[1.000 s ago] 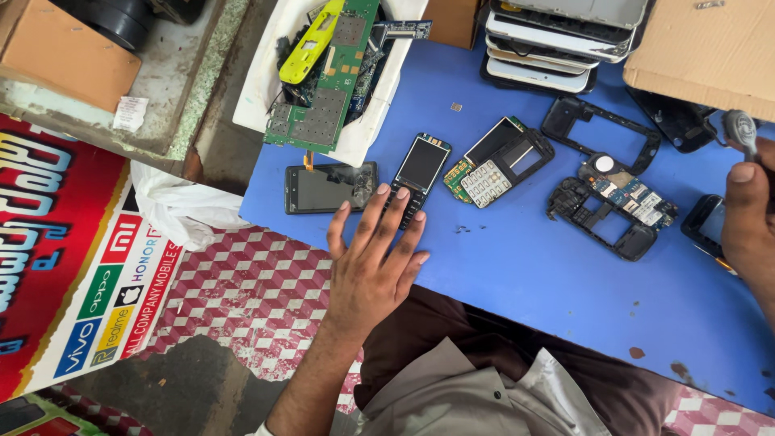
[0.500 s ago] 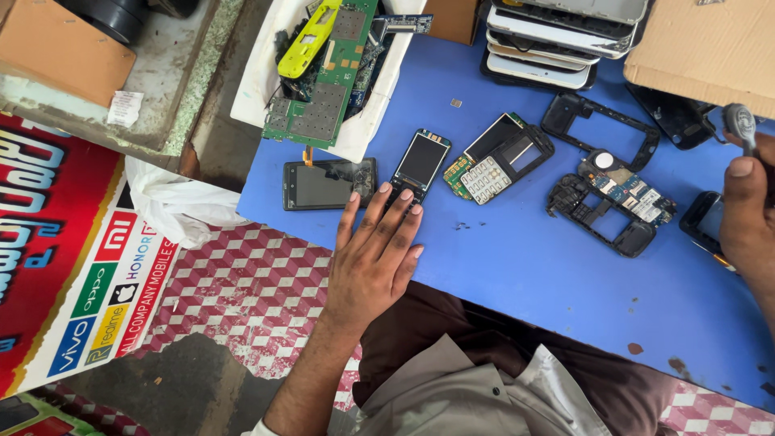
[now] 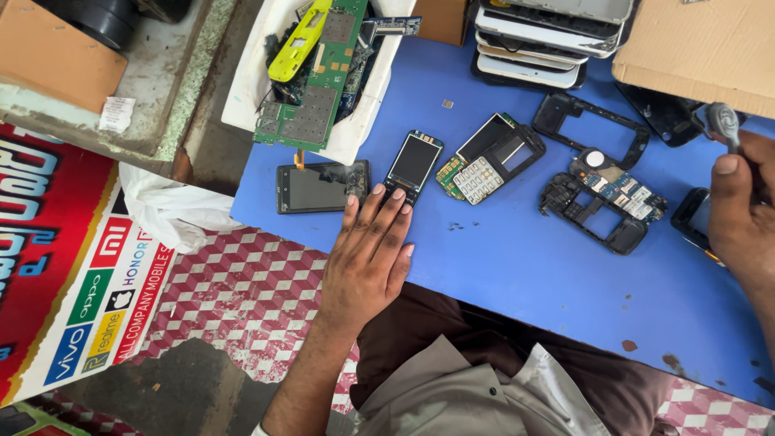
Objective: The person uses a small brush to clean dust and debris from various mobile phone components on a blue workbench. They handle a keypad, a circuit board, and a display assembly, brushing each surface and then placing the items back on the table.
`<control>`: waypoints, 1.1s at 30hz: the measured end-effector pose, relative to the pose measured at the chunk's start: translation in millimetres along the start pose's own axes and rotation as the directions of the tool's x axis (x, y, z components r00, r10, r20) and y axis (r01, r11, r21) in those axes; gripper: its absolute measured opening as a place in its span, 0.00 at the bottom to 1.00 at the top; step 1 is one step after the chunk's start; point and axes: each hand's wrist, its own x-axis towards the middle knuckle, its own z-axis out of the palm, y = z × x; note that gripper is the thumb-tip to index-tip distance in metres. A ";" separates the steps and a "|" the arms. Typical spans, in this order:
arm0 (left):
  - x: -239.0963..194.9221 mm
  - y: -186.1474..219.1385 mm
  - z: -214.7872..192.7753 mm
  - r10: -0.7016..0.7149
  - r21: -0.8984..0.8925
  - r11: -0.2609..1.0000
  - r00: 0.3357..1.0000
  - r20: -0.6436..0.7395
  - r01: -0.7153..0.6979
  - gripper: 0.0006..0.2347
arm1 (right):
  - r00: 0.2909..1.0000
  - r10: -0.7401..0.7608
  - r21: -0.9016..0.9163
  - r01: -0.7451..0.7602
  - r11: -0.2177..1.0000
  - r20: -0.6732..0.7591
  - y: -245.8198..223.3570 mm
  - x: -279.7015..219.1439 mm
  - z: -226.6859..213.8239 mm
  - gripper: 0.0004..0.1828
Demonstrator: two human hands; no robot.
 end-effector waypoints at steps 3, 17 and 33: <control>1.0 -0.2 -0.8 0.005 0.003 1.000 1.000 0.009 -0.005 0.18 | 1.000 0.003 -0.030 -0.003 1.000 0.012 -6.8 3.3 -3.1 0.19; 5.1 2.3 -4.5 0.012 0.029 0.999 1.000 0.028 -0.013 0.18 | 0.998 -0.059 -0.031 0.058 0.998 -0.004 -11.2 5.9 -3.4 0.19; 10.1 3.8 -6.3 0.000 0.023 1.000 1.000 0.012 -0.001 0.17 | 0.995 0.099 0.071 -0.099 0.993 0.003 -22.2 9.1 -0.1 0.20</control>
